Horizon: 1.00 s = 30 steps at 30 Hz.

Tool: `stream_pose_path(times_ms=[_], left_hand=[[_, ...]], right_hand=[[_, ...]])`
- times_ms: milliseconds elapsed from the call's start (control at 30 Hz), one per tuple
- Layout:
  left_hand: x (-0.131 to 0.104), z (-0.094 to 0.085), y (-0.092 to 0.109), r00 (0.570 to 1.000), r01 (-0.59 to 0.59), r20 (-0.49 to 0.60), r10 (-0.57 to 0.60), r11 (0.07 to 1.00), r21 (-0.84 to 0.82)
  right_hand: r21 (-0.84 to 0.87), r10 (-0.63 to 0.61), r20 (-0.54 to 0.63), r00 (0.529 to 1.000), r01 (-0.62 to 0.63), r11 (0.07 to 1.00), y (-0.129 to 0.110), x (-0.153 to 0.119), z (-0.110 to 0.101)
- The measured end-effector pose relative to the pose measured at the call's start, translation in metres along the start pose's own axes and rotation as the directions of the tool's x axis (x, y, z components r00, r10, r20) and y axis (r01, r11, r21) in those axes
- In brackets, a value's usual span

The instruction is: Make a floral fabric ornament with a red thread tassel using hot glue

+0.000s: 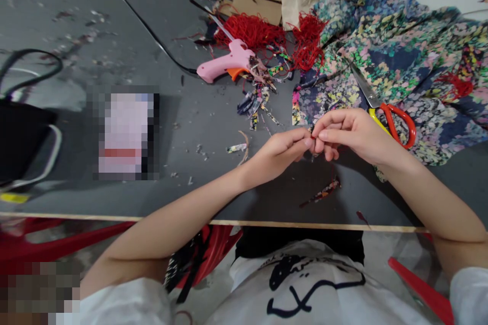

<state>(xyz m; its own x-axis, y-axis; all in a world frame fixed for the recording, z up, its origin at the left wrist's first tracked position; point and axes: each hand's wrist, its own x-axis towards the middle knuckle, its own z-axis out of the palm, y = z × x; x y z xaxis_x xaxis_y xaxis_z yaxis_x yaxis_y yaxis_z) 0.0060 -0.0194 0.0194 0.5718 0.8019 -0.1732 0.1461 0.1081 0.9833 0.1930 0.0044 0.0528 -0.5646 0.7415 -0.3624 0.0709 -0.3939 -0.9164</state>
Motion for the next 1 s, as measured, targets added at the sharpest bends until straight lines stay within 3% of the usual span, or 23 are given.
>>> stream_pose_path(times_ms=[133, 267, 400, 500, 767, 1000], left_hand=[[0.0, 0.001, 0.002, 0.998, 0.049, -0.048, -0.049, 0.999, -0.003], [0.0, 0.001, 0.003, 0.996, 0.028, -0.087, -0.026, 0.999, 0.018], [-0.001, 0.001, 0.001, 0.994, -0.003, -0.109, 0.009, 0.998, 0.058], [-0.002, 0.001, -0.001, 0.994, -0.022, -0.107, 0.032, 0.995, 0.097], [-0.001, 0.001, -0.002, 0.987, -0.107, -0.094, 0.126, 0.976, 0.188], [-0.001, 0.001, 0.0, 0.988, -0.045, -0.144, 0.064, 0.99, 0.13]], right_hand=[[-0.091, -0.129, -0.112, 0.985, 0.119, 0.989, -0.002, -0.002, -0.006], [-0.282, -0.289, -0.211, 0.934, 0.225, 0.933, -0.007, -0.008, -0.008], [-0.515, -0.381, -0.183, 0.906, 0.241, 0.823, -0.01, -0.012, -0.006], [-0.629, -0.373, -0.13, 0.919, 0.214, 0.747, -0.009, -0.012, -0.003], [-0.579, -0.257, -0.101, 0.961, 0.153, 0.801, -0.003, -0.008, 0.004], [-0.494, -0.268, -0.141, 0.953, 0.167, 0.853, -0.006, -0.007, 0.0]])
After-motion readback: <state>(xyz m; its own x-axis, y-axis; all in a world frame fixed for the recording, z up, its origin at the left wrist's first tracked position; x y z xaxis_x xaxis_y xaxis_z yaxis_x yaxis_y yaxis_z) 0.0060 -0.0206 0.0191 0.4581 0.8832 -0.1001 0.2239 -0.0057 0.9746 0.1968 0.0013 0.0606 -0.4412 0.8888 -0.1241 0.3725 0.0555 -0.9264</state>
